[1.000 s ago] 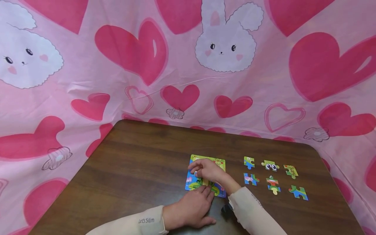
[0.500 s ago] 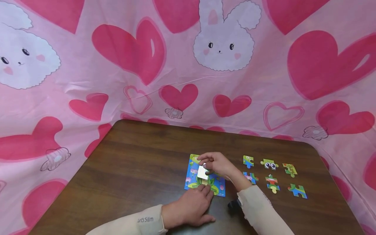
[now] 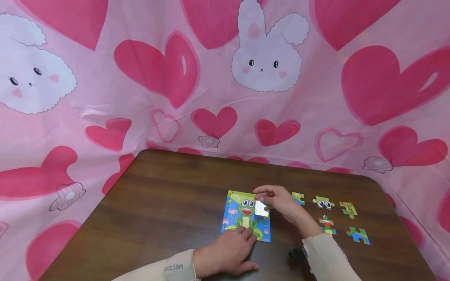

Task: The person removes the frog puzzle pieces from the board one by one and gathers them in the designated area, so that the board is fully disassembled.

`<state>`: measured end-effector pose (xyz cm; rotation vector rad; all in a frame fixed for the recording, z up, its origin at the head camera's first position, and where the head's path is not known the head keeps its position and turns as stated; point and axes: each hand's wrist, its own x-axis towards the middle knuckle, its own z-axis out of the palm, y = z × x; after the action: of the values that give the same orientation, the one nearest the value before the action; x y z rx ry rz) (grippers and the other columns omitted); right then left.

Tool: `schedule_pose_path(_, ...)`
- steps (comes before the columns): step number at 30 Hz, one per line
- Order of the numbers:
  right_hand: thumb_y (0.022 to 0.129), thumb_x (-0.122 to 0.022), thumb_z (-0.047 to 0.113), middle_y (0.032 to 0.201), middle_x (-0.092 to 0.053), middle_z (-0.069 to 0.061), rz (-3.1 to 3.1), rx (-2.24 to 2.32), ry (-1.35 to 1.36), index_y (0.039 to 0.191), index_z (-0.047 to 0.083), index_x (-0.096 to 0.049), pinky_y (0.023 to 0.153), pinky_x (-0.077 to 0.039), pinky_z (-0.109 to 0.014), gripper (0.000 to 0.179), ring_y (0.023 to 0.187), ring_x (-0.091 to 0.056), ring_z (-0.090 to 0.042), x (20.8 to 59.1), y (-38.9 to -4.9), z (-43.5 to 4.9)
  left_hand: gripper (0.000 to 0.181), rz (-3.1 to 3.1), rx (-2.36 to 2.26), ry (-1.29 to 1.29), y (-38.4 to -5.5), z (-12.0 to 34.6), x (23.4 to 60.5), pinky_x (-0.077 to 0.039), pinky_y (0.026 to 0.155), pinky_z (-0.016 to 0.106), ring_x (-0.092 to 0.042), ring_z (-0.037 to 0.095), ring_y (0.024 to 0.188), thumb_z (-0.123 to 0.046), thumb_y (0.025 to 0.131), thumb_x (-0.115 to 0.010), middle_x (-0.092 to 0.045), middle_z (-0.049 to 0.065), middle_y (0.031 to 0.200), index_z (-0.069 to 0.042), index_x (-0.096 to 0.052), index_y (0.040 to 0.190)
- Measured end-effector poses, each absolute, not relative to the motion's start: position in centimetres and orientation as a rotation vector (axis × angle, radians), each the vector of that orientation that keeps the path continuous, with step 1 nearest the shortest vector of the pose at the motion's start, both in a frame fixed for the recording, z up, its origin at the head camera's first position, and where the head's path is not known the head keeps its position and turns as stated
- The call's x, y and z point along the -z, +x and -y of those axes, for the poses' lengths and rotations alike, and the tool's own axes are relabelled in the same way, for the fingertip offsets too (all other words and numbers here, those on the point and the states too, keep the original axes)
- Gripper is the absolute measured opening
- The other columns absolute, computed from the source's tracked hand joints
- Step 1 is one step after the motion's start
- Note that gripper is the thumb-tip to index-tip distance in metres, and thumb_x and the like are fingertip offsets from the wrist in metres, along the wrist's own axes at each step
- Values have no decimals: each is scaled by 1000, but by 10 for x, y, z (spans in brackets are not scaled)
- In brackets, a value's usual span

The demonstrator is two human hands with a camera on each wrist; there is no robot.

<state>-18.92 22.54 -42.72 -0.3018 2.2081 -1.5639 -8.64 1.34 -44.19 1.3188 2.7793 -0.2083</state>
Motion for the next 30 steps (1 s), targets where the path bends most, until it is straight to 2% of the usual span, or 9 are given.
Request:
schedule_pose_path(10, 101, -63, 18, 124, -65, -27, -2262, 1547, -274, 138, -6, -53, 83, -57, -33, 46, 102, -66, -15, 420, -184, -257, 63, -2794, 247, 1288, -85, -15, 444, -49, 61, 21, -59, 7, 94, -75, 93, -48, -60, -7, 105, -20, -66, 120)
schedule_pose_path(14, 100, -64, 20, 124, -65, -26, -2262, 1543, -255, 138, -6, -53, 83, -57, -36, 47, 103, -65, -13, 418, -182, -267, 64, -2800, 257, 1273, -86, -16, 444, -49, 61, 21, -58, 7, 95, -75, 93, -47, -60, -7, 106, -20, -66, 121)
schedule_pose_path(18, 101, -63, 21, 123, -66, -23, -2274, 1528, -256, 138, -6, -53, 84, -56, -33, 47, 104, -64, -11, 418, -179, -276, 64, -2799, 246, 1269, -86, -16, 444, -48, 61, 21, -58, 7, 94, -75, 93, -48, -60, -7, 105, -20, -66, 119)
schedule_pose_path(22, 101, -62, 19, 122, -66, -22, -2277, 1530, -246, 138, -7, -51, 72, -57, -32, 47, 87, -62, -15, 420, -174, -286, 62, -2810, 239, 1281, -85, -15, 444, -47, 60, 22, -57, 7, 93, -74, 92, -49, -59, -7, 102, -20, -66, 117)
schedule_pose_path(25, 102, -62, 19, 121, -67, -20, -2277, 1537, -239, 139, -8, -50, 67, -57, -35, 48, 83, -60, -19, 421, -169, -296, 61, -2815, 233, 1282, -84, -15, 444, -47, 60, 22, -57, 7, 93, -74, 92, -50, -59, -8, 102, -20, -66, 117)
schedule_pose_path(30, 103, -60, 21, 120, -70, -8, -2278, 1531, -264, 141, -8, -49, 74, -56, -31, 49, 101, -64, -6, 422, -162, -312, 62, -2806, 222, 1266, -84, -16, 442, -48, 61, 23, -57, 8, 95, -74, 93, -49, -59, -7, 102, -20, -66, 118)
